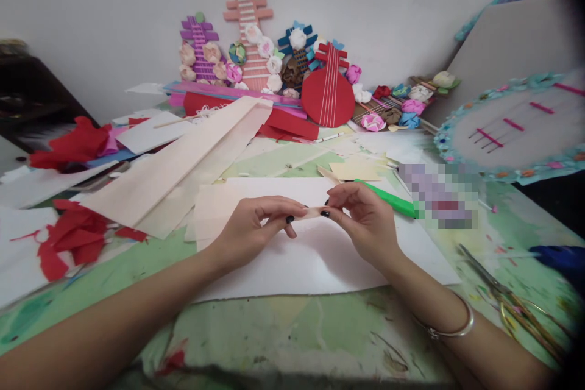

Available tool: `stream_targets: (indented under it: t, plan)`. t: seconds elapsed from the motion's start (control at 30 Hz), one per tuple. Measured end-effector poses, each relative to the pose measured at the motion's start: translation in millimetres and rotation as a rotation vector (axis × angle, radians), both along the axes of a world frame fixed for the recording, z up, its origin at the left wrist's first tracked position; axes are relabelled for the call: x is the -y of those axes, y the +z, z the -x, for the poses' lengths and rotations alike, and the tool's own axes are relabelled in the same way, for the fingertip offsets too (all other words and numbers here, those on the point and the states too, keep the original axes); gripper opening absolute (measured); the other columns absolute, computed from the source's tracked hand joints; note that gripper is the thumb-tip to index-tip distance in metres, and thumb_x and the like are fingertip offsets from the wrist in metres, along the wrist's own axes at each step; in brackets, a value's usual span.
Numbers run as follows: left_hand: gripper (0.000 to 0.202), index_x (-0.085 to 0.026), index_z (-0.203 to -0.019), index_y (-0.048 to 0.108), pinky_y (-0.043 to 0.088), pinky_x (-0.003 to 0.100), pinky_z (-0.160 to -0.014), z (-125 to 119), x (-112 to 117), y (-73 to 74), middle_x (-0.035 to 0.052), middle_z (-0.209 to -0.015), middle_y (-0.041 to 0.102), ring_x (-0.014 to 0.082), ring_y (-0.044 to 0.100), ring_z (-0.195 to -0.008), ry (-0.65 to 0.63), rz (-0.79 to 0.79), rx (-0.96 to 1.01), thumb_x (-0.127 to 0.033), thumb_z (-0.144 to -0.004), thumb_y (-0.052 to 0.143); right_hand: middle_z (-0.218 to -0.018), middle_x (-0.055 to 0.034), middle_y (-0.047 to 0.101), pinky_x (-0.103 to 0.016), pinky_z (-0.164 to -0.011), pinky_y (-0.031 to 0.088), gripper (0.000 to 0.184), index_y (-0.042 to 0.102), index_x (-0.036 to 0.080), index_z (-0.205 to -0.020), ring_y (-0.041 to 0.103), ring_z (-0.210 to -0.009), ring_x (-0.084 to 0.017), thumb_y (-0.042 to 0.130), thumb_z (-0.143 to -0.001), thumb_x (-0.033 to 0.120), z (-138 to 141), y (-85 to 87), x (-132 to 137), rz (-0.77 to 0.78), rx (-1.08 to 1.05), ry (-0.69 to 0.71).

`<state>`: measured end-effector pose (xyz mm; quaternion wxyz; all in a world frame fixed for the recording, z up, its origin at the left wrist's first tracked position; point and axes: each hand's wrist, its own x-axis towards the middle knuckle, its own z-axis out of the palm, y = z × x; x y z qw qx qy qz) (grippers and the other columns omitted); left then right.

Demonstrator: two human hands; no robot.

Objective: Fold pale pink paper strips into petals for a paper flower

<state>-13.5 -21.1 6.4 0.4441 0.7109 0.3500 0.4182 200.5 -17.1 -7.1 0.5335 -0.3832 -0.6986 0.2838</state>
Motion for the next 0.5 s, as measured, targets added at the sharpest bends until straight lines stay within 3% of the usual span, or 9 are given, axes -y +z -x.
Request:
stream_targets:
  t: [0.37,0.5]
  plan:
    - [0.021,-0.018,-0.092,0.072,0.056,0.026,-0.067,-0.2,-0.4,1.3,0.0046,-0.099,0.071,0.0113,0.067,-0.062,0.007,-0.019,-0.031,-0.011,-0.085,0.055,-0.074,-0.0002,0.057,-0.029,-0.059,0.043,0.017,0.062,0.022,-0.093,0.052,-0.064,-0.013,0.070,-0.079,0.026,-4.7,5.6,-0.3,-0.123,0.190,-0.107]
    - [0.021,-0.017,-0.093,0.072,0.057,0.028,-0.070,-1.3,-0.5,0.7,0.0059,-0.100,0.071,0.0132,0.069,-0.066,-0.022,-0.015,-0.041,-0.011,-0.085,0.054,-0.092,-0.0046,0.064,-0.031,-0.068,0.047,0.031,0.062,0.022,-0.103,0.058,-0.078,-0.016,0.073,-0.076,0.029,-4.3,8.2,-1.6,-0.088,0.240,-0.014]
